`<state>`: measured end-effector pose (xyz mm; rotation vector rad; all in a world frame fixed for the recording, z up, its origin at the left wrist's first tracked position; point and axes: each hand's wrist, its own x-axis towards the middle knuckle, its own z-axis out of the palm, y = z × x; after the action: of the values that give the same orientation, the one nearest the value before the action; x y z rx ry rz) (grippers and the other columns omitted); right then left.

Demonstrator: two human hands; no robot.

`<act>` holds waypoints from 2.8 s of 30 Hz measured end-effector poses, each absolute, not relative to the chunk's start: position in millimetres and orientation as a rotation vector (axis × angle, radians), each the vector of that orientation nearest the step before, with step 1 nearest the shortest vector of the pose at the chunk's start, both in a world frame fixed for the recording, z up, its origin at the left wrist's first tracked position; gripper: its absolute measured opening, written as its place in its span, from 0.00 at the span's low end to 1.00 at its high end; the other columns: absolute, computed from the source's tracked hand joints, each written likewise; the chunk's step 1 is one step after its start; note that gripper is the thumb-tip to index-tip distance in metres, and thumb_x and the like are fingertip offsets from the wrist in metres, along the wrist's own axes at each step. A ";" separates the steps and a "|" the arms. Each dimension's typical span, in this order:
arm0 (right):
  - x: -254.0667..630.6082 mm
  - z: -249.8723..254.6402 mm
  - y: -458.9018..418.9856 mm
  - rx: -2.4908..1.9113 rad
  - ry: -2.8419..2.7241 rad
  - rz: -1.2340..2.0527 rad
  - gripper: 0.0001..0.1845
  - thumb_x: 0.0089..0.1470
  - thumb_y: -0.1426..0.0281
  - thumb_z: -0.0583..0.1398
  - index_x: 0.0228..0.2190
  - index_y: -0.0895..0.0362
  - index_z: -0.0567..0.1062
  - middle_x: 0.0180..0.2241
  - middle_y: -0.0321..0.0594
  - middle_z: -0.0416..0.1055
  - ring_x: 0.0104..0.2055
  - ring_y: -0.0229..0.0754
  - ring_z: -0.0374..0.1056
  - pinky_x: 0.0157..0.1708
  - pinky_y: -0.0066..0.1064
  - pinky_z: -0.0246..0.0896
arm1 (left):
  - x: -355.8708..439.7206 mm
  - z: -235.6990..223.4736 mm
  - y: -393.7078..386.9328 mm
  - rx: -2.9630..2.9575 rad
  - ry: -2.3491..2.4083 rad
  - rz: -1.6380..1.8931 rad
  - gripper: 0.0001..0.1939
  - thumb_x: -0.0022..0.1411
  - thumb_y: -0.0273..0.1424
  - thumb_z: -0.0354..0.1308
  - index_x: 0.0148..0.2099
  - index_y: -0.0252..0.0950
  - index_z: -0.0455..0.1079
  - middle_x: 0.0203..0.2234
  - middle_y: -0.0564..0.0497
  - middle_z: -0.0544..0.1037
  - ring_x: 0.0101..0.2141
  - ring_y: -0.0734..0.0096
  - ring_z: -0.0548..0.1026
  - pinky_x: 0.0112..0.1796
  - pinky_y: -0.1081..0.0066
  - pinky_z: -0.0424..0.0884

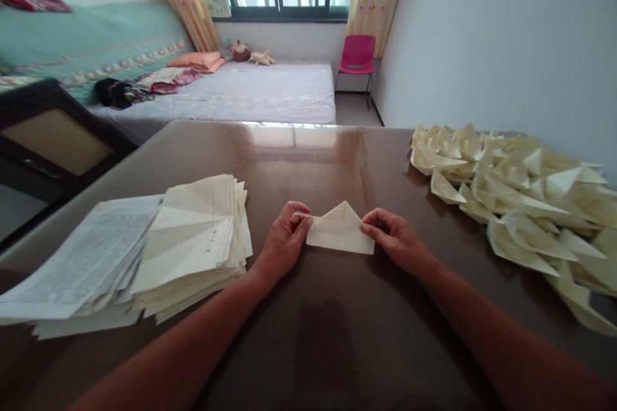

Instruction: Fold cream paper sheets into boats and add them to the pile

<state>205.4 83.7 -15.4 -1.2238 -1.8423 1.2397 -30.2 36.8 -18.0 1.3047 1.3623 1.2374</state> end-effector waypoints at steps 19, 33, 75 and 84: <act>204.0 -17.9 80.7 -1.171 -1.764 1.261 0.13 0.55 0.59 0.59 0.31 0.56 0.70 0.25 0.33 0.64 0.27 0.35 0.58 0.26 0.27 0.52 | -27.4 -17.0 36.5 0.983 1.226 1.263 0.19 0.53 0.37 0.66 0.45 0.33 0.74 0.36 0.48 0.80 0.33 0.73 0.74 0.35 0.76 0.68; 199.9 -15.6 77.5 -1.138 -1.692 1.292 0.13 0.52 0.59 0.62 0.31 0.57 0.73 0.24 0.34 0.68 0.27 0.35 0.60 0.26 0.27 0.54 | -34.6 -15.3 39.0 1.328 1.399 1.216 0.12 0.54 0.39 0.64 0.35 0.35 0.79 0.29 0.51 0.77 0.31 0.72 0.72 0.34 0.75 0.66; 198.4 -4.2 73.6 -1.191 -1.745 1.258 0.19 0.53 0.52 0.58 0.28 0.56 0.72 0.23 0.33 0.64 0.25 0.34 0.57 0.23 0.25 0.52 | -28.4 -10.0 33.5 1.353 1.406 1.134 0.17 0.60 0.43 0.57 0.30 0.34 0.70 0.18 0.58 0.64 0.21 0.79 0.60 0.23 0.78 0.57; 197.6 9.3 54.5 -1.110 -1.921 0.427 0.09 0.56 0.63 0.59 0.35 0.51 0.78 0.33 0.41 0.74 0.36 0.43 0.67 0.37 0.34 0.61 | -21.4 -12.7 20.7 2.014 1.550 1.256 0.24 0.59 0.36 0.60 0.58 0.44 0.65 0.52 0.45 0.68 0.49 0.62 0.69 0.43 0.67 0.72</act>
<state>197.6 54.5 9.3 -1.1098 -1.9212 0.4273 -21.4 20.7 -12.7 2.0136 1.5503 1.2564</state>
